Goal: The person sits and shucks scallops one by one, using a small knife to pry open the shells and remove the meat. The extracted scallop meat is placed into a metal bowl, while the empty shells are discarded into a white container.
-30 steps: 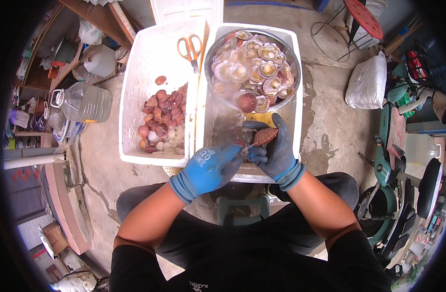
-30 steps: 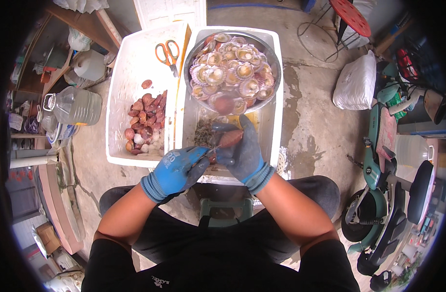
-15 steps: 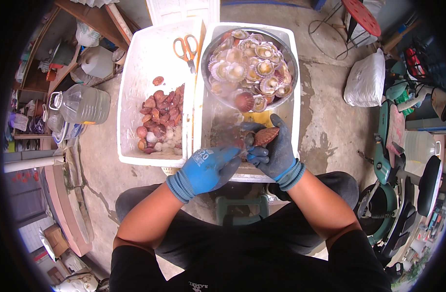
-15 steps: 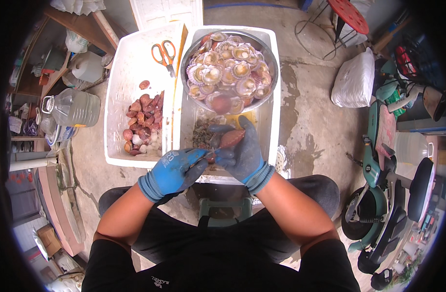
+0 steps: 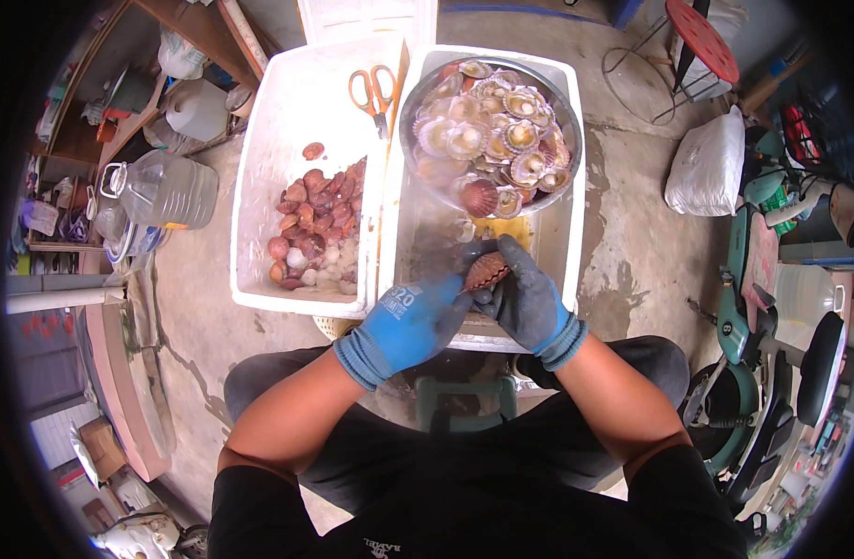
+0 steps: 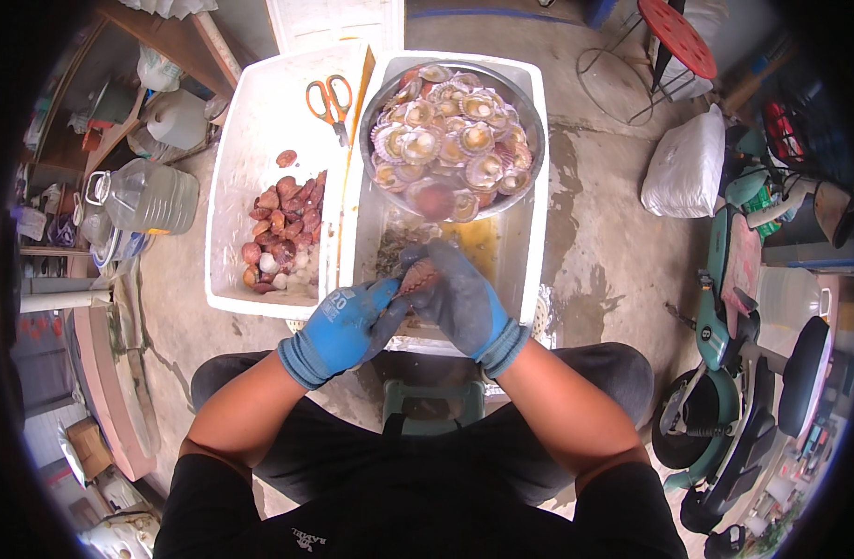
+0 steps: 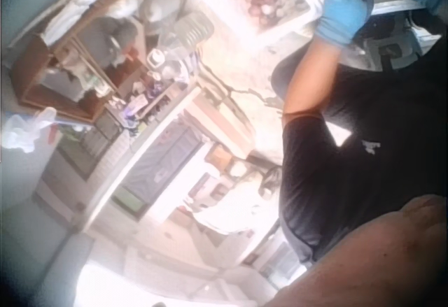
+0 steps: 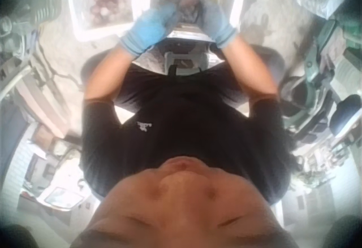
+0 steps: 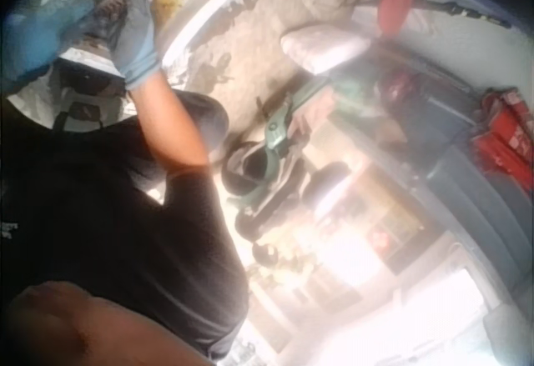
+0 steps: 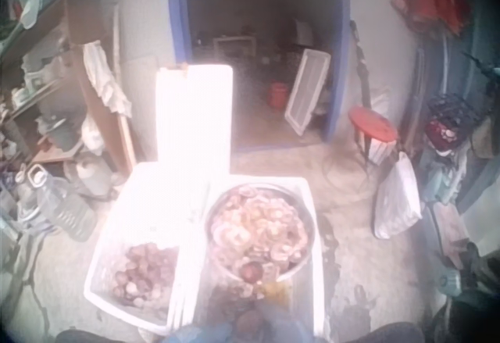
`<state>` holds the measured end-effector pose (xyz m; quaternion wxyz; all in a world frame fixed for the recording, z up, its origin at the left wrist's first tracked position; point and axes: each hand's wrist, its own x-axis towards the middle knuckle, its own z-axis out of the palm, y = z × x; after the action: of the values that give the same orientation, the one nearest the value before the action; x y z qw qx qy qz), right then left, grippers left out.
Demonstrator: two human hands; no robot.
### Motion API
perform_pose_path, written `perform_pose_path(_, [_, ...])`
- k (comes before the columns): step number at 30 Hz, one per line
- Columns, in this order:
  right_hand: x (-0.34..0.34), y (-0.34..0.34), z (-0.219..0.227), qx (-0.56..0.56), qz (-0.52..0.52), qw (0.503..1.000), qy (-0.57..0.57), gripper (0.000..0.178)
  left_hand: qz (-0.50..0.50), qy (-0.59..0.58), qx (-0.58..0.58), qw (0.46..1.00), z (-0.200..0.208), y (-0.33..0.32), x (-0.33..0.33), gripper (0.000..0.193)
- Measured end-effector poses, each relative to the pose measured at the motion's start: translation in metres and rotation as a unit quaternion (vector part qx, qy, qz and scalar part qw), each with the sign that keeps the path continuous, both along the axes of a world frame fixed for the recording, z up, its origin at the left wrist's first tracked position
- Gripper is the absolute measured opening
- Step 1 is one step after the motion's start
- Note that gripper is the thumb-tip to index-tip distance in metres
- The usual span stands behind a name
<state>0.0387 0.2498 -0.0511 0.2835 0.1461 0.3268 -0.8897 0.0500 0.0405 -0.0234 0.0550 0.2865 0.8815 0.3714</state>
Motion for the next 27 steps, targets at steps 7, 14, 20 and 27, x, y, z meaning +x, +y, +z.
perform_pose_path(7, [0.015,-0.007,0.003,0.117,0.001,0.987,0.108,0.047,-0.006,0.027,-0.036,0.999,-0.005,0.003,0.002,0.024])
perform_pose_path(14, [0.018,-0.017,0.013,0.208,-0.021,0.965,0.158,0.052,0.007,-0.047,-0.088,0.995,-0.012,0.006,-0.001,0.027])
perform_pose_path(20, [-0.006,0.003,-0.005,-0.039,-0.058,0.996,0.056,0.058,-0.015,-0.077,-0.046,0.996,0.008,-0.005,-0.010,0.018])
perform_pose_path(27, [0.011,-0.005,0.004,0.242,0.053,0.939,0.238,0.058,0.060,-0.085,0.055,0.993,0.036,-0.007,-0.016,0.016])
